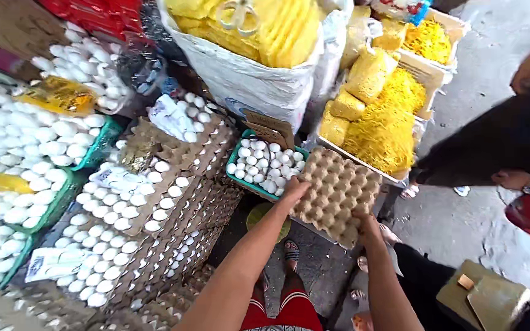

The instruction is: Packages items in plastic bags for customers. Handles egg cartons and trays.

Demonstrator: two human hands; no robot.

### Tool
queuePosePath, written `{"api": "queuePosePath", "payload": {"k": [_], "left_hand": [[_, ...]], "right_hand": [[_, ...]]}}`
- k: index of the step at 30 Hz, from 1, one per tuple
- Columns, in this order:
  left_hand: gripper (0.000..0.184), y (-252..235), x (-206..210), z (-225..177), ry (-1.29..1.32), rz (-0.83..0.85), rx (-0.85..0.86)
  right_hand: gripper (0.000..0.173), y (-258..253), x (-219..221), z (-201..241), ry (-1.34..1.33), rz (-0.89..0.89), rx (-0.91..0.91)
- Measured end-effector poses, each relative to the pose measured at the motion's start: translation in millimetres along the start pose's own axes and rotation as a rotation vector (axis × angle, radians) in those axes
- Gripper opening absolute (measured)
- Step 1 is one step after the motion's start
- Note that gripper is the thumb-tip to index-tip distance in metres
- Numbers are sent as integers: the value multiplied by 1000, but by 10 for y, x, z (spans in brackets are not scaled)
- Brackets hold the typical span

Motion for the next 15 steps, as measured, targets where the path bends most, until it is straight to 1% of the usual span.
{"api": "queuePosePath", "payload": {"k": [1, 2, 4, 7, 9, 12, 13, 15], "left_hand": [[91, -1, -5, -23, 13, -9, -5], [96, -5, -5, -29, -3, -17, -10], [96, 39, -18, -56, -51, -17, 0], [94, 298, -164, -80, -72, -4, 24], [94, 511, -309, 0, -1, -2, 69], [88, 989, -726, 222, 270, 14, 127], [84, 1178, -929, 344, 342, 3, 139], [77, 1584, -1363, 707, 412, -75, 154]], "right_hand": [[64, -2, 35, 14, -24, 20, 10], [62, 26, 61, 31, -35, 32, 17], [58, 125, 79, 107, -24, 48, -9], [54, 419, 79, 273, -5, 99, -87], [60, 737, 96, 363, -16, 177, -139], [69, 1300, 226, 410, -35, 346, -183], [68, 1488, 313, 396, -37, 420, -186], [61, 1850, 551, 292, -24, 569, -170]]}}
Point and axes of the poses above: each hand's wrist, its own y-axis away from the middle knuckle, its own x-axis out of the palm, z = x × y, the point moved 5 cm from there along -y, towards the middle knuckle
